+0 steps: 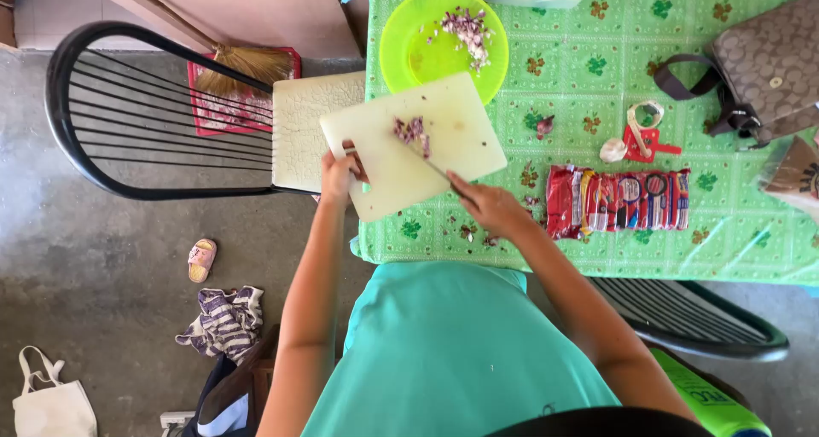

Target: Chopping and peeling red onions or shallots on a white cutting board at a table.

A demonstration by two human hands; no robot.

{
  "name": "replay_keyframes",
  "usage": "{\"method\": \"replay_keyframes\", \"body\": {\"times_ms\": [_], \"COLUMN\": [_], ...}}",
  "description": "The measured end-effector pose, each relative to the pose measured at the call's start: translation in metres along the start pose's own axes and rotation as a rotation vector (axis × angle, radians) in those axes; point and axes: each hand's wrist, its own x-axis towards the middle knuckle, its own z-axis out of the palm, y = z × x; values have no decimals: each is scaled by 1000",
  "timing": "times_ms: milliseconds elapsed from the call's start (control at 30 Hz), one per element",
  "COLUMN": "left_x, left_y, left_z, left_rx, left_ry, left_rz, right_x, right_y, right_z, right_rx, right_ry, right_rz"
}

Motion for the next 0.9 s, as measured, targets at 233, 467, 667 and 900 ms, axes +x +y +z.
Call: {"method": "replay_keyframes", "body": {"times_ms": [233,467,667,900], "left_x": [69,123,130,120], "left_y": [67,106,123,127], "left_z": [44,73,86,84], "left_rx": [8,80,186,156], "left_ry": [-8,40,39,103], "left_rz": [72,84,118,93], "right_x": [93,169,165,122], "right_y": [39,131,102,57], "right_z": [-60,-62,-71,-48], "right_rx": [62,-6,280,342], "right_ry": [236,263,331,478], "right_rz": [-35,322,244,-372]}}
